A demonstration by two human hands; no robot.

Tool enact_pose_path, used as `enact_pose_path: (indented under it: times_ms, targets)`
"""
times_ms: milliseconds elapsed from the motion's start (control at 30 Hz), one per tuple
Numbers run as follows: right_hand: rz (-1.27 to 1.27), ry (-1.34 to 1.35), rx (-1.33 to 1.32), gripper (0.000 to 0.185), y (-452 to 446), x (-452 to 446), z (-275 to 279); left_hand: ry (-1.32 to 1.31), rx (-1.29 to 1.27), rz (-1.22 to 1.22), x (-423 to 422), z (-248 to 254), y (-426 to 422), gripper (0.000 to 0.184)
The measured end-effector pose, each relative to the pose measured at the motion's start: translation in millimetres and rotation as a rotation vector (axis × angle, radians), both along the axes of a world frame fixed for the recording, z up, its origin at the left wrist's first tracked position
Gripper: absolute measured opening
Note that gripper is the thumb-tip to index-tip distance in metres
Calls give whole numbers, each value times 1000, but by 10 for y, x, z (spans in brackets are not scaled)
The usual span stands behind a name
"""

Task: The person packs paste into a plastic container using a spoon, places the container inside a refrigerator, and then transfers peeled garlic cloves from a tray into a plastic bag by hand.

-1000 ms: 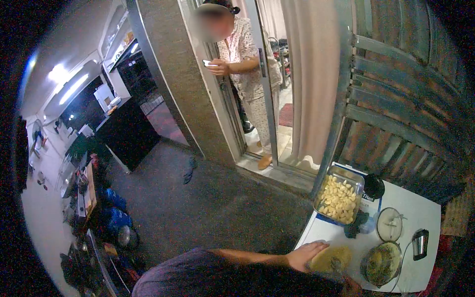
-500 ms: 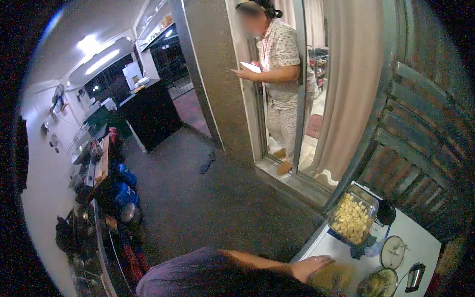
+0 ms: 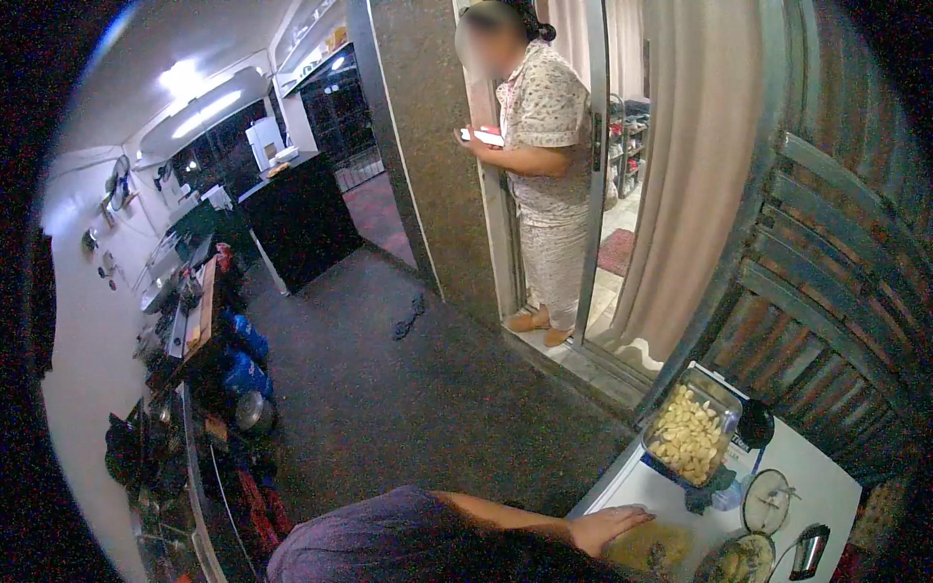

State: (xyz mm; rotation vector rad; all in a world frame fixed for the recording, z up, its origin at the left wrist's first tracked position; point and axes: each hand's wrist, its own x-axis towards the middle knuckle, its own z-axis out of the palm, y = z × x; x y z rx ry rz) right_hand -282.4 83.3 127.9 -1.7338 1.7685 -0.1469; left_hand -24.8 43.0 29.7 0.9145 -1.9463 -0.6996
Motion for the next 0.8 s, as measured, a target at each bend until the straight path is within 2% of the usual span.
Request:
enact_pose_path:
  times_ms: [167,267,467,667,800]
  targets:
    - [3,-5,11,43,31,109,71,37,-45,59,-26,71,16,105]
    - [-6,-14,19,43,69,164,110,-18,39,62,0,107,45,104]
    - [-12,-20,26,44,121,233,150,-225,145,215,31,38,130,114]
    - [-2,-22,26,44,99,320,177,-149,211,140,109,140,152,119]
    - [1,-15,25,44,100,366,190,-111,124,115,108,29,162,117]
